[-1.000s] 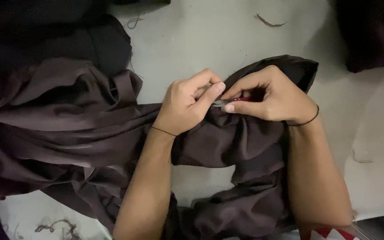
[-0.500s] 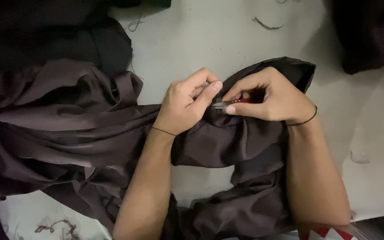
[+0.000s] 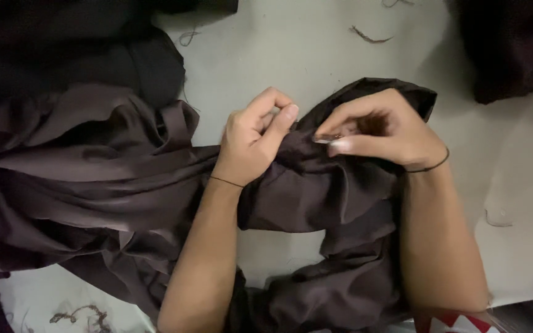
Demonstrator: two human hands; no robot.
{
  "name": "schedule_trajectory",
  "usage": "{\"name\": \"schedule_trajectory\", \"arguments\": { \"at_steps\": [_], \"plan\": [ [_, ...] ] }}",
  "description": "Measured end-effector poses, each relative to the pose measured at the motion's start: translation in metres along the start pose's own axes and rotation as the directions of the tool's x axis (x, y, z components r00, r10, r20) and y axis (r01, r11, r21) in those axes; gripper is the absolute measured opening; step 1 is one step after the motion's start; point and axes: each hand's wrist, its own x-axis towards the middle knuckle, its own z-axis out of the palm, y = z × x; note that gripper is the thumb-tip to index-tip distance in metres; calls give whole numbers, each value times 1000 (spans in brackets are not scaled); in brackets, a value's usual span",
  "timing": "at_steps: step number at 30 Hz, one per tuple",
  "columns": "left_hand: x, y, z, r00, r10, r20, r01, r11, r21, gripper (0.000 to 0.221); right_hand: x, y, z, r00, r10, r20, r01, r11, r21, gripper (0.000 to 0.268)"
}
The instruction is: Trimming loose threads from brown fabric garments using thread snips
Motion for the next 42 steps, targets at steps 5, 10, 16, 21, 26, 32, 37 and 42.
{"name": "schedule_trajectory", "arguments": {
  "at_steps": [5, 10, 16, 21, 26, 32, 37, 42],
  "plan": [
    [0, 12, 0, 995, -88, -47, 87, 996, -17, 22, -15, 7, -18, 962, -85, -259, 129, 979, 160, 61],
    [-1, 15, 4, 982, 6, -189, 19, 992, 126, 23, -13, 3, -16, 901, 31, -433, -63, 996, -60, 35],
    [0, 7, 3, 675, 445, -588, -104, 847, 521, 44, -4, 3, -13, 839, 124, -531, -146, 989, -1, 18],
    [1, 14, 9, 843, 416, -342, -185, 820, 541, 37, -13, -3, -25, 750, 3, -661, -108, 987, -118, 17],
    [0, 24, 11, 937, 318, -147, -151, 744, 651, 51, -19, -33, -30, 832, 357, -425, -519, 771, -369, 14],
    [0, 17, 6, 956, 270, -115, -122, 721, 682, 19, -7, -45, -15, 756, 628, -184, -634, 635, -441, 38],
    [1, 17, -1, 951, 295, -98, -141, 690, 710, 8, -17, -23, -22, 944, 318, -89, -321, 824, -467, 35],
    [-2, 52, 5, 839, 477, -263, -183, 701, 689, 3, -23, -43, -13, 978, -16, -210, -69, 918, -390, 35]
  ]
}}
